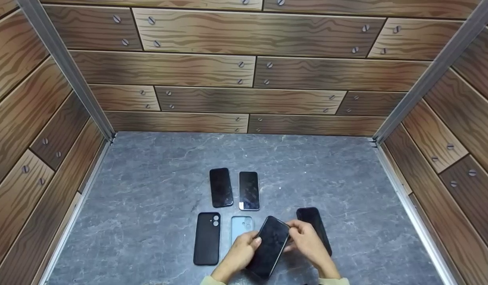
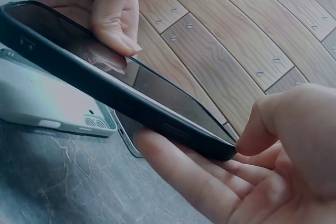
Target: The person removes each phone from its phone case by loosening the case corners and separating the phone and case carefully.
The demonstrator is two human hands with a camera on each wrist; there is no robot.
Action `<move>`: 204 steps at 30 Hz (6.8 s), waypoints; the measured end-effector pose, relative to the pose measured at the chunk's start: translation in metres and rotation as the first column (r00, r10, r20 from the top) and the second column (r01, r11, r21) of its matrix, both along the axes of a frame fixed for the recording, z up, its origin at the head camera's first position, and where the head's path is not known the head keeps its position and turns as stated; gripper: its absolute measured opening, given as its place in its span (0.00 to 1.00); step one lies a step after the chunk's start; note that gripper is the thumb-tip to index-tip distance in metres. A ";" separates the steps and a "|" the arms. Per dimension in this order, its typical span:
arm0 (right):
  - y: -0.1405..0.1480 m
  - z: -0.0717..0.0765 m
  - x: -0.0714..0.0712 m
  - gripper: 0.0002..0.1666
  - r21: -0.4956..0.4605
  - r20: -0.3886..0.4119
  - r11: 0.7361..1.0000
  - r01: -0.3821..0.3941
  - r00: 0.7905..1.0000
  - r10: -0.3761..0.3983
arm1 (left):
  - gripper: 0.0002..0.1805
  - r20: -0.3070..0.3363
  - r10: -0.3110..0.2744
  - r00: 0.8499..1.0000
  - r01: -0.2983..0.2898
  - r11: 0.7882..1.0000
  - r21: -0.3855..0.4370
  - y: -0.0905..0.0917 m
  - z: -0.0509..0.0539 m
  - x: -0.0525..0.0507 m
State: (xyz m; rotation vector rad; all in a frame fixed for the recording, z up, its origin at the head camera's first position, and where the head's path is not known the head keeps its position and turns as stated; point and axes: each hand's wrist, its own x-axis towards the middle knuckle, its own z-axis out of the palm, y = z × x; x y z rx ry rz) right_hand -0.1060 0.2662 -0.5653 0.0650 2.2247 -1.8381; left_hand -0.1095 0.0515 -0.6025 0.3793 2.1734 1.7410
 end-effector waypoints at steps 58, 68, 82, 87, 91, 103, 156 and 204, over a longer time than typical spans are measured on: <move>-0.029 -0.029 0.014 0.23 -0.305 0.139 0.931 -0.199 0.958 0.250 | 0.15 0.393 0.198 0.898 -0.318 0.909 0.269 -0.019 -0.006 -0.008; -0.032 -0.031 0.016 0.24 -0.323 0.060 0.936 -0.142 0.984 0.169 | 0.10 0.378 0.173 0.909 -0.308 0.891 0.333 -0.020 -0.005 -0.008; -0.035 -0.030 0.017 0.24 -0.319 0.028 0.939 -0.128 0.989 0.144 | 0.13 0.390 0.132 0.911 -0.298 0.866 0.402 -0.022 -0.006 -0.007; -0.035 -0.029 0.017 0.26 -0.306 0.023 0.943 -0.133 0.989 0.147 | 0.14 0.394 0.128 0.910 -0.302 0.856 0.419 -0.022 -0.007 -0.007; -0.035 -0.030 0.017 0.26 -0.294 0.013 0.946 -0.135 0.989 0.146 | 0.13 0.380 0.149 0.913 -0.308 0.863 0.402 -0.022 -0.007 -0.007; -0.037 -0.032 0.018 0.24 -0.273 0.003 0.955 -0.113 0.993 0.119 | 0.12 0.363 0.183 0.914 -0.322 0.872 0.369 -0.020 -0.006 -0.005; -0.038 -0.021 0.015 0.24 0.188 -0.241 0.982 -0.032 0.967 0.078 | 0.10 0.354 0.135 0.925 -0.257 0.910 0.325 -0.019 -0.014 0.002; -0.030 -0.019 0.015 0.20 -0.165 -0.119 0.977 -0.137 0.986 0.118 | 0.14 0.260 0.136 0.956 -0.212 0.933 0.291 -0.020 -0.016 -0.003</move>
